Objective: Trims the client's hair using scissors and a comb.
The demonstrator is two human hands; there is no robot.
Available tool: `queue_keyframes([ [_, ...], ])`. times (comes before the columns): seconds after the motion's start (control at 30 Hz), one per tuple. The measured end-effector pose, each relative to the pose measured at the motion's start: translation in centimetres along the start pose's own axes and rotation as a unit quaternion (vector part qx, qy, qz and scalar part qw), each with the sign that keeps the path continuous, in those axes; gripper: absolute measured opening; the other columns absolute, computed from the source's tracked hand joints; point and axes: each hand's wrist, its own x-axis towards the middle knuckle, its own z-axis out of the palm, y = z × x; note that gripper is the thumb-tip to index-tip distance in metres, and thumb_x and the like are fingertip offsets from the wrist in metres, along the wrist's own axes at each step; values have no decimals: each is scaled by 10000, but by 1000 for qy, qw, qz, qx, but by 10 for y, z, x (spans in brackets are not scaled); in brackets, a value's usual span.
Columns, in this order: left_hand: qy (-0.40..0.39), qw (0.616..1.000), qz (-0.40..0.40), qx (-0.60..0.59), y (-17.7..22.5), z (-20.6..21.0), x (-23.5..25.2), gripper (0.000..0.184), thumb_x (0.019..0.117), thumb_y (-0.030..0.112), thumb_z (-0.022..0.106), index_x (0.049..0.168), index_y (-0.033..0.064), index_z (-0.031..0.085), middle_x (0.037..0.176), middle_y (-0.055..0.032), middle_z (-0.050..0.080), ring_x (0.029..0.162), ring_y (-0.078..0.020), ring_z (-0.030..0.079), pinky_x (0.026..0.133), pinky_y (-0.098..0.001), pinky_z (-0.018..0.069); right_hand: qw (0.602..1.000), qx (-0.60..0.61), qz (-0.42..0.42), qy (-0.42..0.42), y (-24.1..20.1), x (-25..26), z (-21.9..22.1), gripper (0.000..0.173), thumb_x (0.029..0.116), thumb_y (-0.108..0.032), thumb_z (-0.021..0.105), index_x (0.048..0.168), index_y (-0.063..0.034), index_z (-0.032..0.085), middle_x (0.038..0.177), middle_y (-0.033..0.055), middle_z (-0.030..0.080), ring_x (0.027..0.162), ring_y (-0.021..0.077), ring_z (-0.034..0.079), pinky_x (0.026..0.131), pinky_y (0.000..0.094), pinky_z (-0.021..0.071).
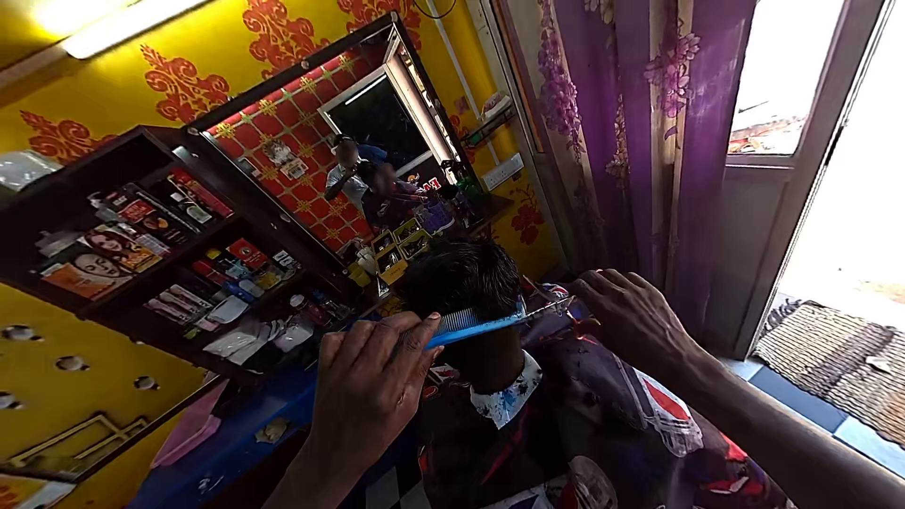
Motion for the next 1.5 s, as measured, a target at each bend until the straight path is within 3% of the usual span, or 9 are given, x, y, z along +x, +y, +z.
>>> queue_keyframes([
  [0.13,38,999,16,6,-4,8,1,298,1008,322,647,1273,211,723,1148,-43,691,942,-213,611,815,-435,397,999,-15,-9,-40,-14,14,-1,435,774,-244,892,1134,-113,687,1085,76,688,1031,284,661,795,440,536],
  [0.37,61,998,25,3,-5,10,3,278,1008,295,652,1261,200,720,1132,-38,687,931,-203,603,818,-420,388,999,31,-31,17,-14,6,-2,260,848,89,713,1036,-91,709,902,72,709,823,263,694,733,419,580],
  [0.47,62,998,21,-3,-6,10,3,280,1004,300,658,1257,201,727,1137,-36,691,947,-200,606,829,-425,391,999,17,-17,23,-8,4,3,219,838,1,780,1022,-95,709,933,72,713,849,262,703,718,426,576],
  [0.57,63,998,23,-4,-7,12,4,279,1002,304,661,1255,207,728,1141,-30,689,948,-195,604,820,-416,389,1000,-15,-3,3,-17,13,0,372,768,-166,892,1080,-111,697,1026,62,685,985,265,668,731,409,552],
  [0.73,83,996,17,-21,-6,13,0,288,997,303,669,1257,193,723,1111,-49,691,910,-205,597,807,-414,389,999,27,-19,40,-23,13,-4,259,830,54,754,1040,-92,718,912,74,703,828,265,696,669,402,579],
  [0.93,-44,996,37,-63,5,19,-31,313,1045,421,552,1252,257,721,1101,10,715,939,-173,625,822,-398,419,994,64,55,70,3,-3,5,220,855,-36,767,1056,-112,718,995,66,726,842,268,723,676,459,605],
  [1.07,13,999,-27,-32,0,14,-15,308,1011,394,610,1207,211,760,1095,-42,721,905,-216,639,751,-422,441,996,52,28,69,13,1,1,213,852,48,724,995,-108,717,938,57,725,802,251,723,654,448,602],
  [1.3,92,996,-14,-8,-14,20,5,272,994,303,668,1234,200,744,1152,-45,708,961,-216,621,815,-429,403,999,8,-12,-31,-2,26,-5,504,711,-316,929,1120,-137,695,1056,51,692,1001,258,672,771,430,558],
  [1.5,114,993,2,3,-12,22,4,276,1004,310,662,1250,197,717,1115,-44,691,940,-204,604,822,-412,390,999,4,-48,19,-17,30,-11,264,823,1,786,1052,-109,712,902,57,693,815,257,680,641,394,560],
])
